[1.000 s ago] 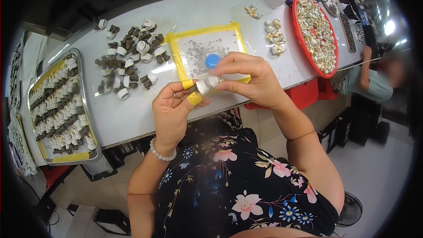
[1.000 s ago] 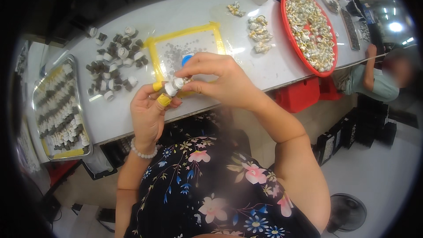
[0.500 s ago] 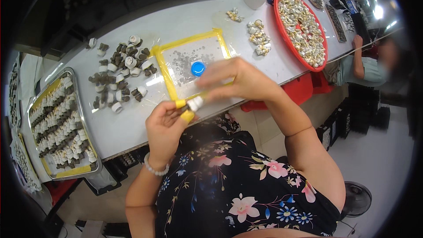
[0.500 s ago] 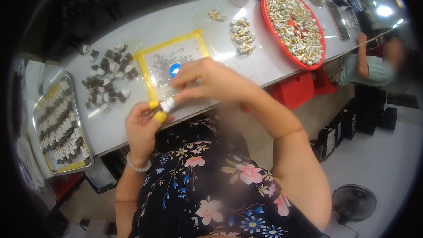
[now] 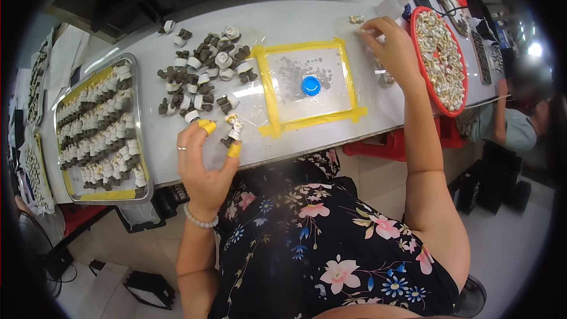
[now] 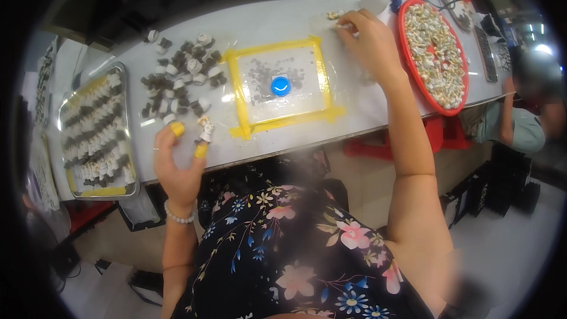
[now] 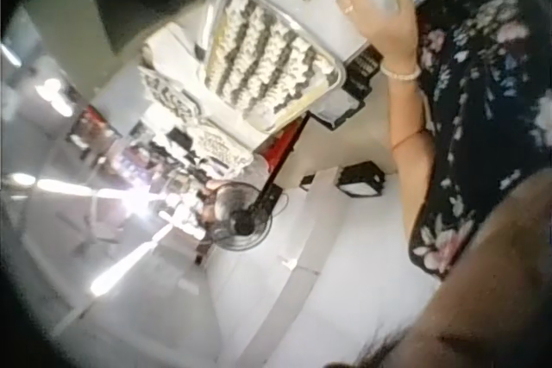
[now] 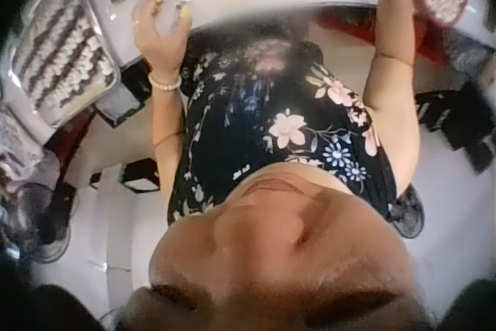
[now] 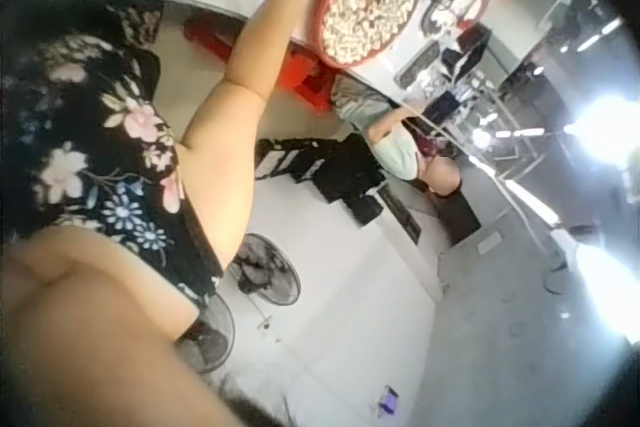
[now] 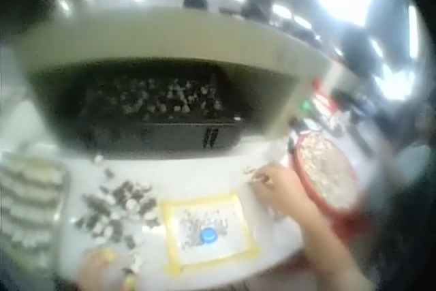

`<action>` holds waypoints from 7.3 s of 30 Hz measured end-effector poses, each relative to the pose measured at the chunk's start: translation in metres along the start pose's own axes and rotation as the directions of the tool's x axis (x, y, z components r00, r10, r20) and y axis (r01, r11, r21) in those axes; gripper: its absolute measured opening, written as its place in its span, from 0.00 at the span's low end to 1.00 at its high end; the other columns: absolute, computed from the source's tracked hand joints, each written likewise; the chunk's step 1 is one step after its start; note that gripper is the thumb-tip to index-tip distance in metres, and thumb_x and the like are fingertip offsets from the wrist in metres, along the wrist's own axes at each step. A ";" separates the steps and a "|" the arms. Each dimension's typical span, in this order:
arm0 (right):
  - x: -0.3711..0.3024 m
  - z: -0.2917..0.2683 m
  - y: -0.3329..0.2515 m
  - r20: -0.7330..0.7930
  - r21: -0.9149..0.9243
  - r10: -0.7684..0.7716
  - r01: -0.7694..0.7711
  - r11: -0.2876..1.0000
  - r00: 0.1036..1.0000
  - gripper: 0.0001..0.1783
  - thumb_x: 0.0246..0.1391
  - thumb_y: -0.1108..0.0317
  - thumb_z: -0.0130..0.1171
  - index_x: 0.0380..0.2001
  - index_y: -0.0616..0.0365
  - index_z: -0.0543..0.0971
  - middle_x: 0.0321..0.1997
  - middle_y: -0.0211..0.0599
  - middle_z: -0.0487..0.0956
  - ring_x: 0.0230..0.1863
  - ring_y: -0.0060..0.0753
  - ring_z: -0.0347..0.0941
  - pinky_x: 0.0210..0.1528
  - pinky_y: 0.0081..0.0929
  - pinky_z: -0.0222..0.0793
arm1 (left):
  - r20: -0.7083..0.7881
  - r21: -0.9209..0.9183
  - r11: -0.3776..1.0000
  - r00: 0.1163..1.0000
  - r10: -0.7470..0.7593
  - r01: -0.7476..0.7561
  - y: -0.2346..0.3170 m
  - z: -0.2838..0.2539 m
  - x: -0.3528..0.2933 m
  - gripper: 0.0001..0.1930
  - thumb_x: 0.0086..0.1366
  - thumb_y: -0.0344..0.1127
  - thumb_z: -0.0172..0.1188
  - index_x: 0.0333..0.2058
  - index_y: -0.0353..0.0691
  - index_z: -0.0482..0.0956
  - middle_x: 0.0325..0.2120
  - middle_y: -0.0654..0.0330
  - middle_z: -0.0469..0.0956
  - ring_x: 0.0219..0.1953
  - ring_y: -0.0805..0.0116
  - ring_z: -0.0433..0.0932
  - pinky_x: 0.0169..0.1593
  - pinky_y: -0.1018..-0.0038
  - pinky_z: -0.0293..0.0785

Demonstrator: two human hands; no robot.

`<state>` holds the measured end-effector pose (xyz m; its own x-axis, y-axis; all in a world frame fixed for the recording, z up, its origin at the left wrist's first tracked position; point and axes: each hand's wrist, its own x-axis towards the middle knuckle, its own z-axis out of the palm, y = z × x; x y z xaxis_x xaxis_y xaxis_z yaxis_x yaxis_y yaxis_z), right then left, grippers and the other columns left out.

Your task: The person assembles figurines by dipping figurine heads in glue, attaching them onto figurine bodies by hand, placing the assembled figurines onto a tray, and retrieving more figurine parts from a heating chamber.

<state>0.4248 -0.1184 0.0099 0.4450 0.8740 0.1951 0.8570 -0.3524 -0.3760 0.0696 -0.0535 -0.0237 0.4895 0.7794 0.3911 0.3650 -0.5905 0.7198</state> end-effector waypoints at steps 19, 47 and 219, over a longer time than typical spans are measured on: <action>-0.053 0.002 -0.023 0.117 0.124 -0.399 0.385 0.914 0.909 0.14 0.40 0.75 0.63 0.35 0.61 0.79 0.32 0.39 0.77 0.37 0.37 0.72 0.39 0.31 0.69 | 0.258 -0.149 0.974 0.957 -0.130 0.172 0.022 0.011 0.059 0.12 0.54 0.19 0.59 0.38 0.30 0.74 0.33 0.57 0.72 0.38 0.67 0.76 0.38 0.75 0.74; -0.041 0.017 -0.063 0.160 0.220 -0.523 0.486 0.846 0.837 0.11 0.40 0.77 0.61 0.32 0.60 0.80 0.29 0.37 0.74 0.31 0.37 0.72 0.35 0.28 0.69 | 0.472 -0.813 0.233 0.838 -0.272 0.534 0.040 0.070 0.006 0.17 0.57 0.15 0.56 0.46 0.25 0.70 0.45 0.52 0.73 0.46 0.67 0.75 0.52 0.74 0.73; -0.078 0.003 -0.031 0.218 0.309 -0.152 0.079 0.948 0.964 0.14 0.46 0.75 0.58 0.40 0.59 0.78 0.33 0.36 0.72 0.33 0.34 0.68 0.36 0.28 0.66 | -0.024 0.107 0.988 0.994 0.110 -0.107 -0.022 -0.031 -0.003 0.15 0.52 0.24 0.59 0.41 0.30 0.73 0.38 0.48 0.76 0.42 0.49 0.73 0.47 0.63 0.69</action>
<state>0.3632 -0.1747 0.0038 0.2424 0.9690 0.0473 0.7669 -0.1615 -0.6211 0.0351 -0.0368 -0.0227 0.5074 0.7144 0.4818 0.3935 -0.6896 0.6080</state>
